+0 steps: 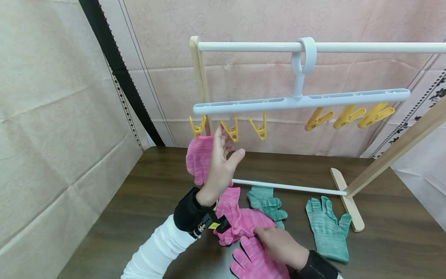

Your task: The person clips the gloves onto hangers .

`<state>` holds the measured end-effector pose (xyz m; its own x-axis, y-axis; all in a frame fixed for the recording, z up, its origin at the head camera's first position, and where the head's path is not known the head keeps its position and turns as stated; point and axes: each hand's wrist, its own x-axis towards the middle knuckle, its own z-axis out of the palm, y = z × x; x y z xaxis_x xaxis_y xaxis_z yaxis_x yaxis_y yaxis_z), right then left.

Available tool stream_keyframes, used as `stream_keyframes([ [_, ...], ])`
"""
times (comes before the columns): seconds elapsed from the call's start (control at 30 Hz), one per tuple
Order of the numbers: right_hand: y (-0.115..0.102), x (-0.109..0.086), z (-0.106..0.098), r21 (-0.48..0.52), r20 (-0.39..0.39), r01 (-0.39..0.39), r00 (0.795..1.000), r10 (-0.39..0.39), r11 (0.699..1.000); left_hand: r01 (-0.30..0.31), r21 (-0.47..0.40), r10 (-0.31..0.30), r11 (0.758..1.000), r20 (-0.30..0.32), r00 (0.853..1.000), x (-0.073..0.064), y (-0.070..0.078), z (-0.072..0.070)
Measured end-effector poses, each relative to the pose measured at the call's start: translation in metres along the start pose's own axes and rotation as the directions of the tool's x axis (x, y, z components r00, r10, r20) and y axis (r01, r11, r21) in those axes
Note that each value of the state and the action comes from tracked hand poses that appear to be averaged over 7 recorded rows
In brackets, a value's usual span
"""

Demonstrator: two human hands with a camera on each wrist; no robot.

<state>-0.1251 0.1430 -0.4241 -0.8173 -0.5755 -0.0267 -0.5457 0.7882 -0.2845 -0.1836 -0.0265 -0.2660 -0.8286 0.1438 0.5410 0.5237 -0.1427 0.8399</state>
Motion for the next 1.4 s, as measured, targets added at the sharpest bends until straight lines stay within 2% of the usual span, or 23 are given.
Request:
stream_keyframes([
  [0.1, 0.003, 0.002, -0.002, 0.019, 0.003, -0.013, 1.0, 0.013, 1.0, -0.008, -0.012, 0.008, 1.0, -0.006, 1.0, 0.001, 0.001, 0.001],
  [0.4, 0.014, 0.002, -0.006, 0.161, -0.009, -0.01, 1.0, 0.012, 0.987, -0.016, -0.017, 0.016, 1.0, -0.015, 1.0, 0.003, 0.001, 0.001],
  [0.73, 0.016, 0.001, -0.011, 0.176, -0.119, 0.037, 0.993, -0.016, 0.984, -0.019, -0.014, 0.019, 1.0, -0.019, 1.0, 0.002, 0.001, 0.001],
  [0.97, 0.019, 0.001, -0.013, 0.155, -0.243, 0.075, 0.969, -0.035, 0.985, -0.022, -0.026, 0.021, 0.999, -0.02, 1.0, 0.002, 0.0, 0.001],
  [1.13, 0.022, 0.002, -0.016, 0.188, -0.264, 0.095, 0.964, -0.043, 0.978, -0.023, -0.02, 0.023, 1.0, -0.021, 1.0, 0.002, 0.0, 0.001],
  [1.4, 0.026, 0.003, -0.019, 0.237, -0.277, 0.031, 0.96, 0.037, 0.971, -0.014, -0.024, 0.014, 1.0, -0.024, 1.0, 0.002, -0.001, 0.001],
])
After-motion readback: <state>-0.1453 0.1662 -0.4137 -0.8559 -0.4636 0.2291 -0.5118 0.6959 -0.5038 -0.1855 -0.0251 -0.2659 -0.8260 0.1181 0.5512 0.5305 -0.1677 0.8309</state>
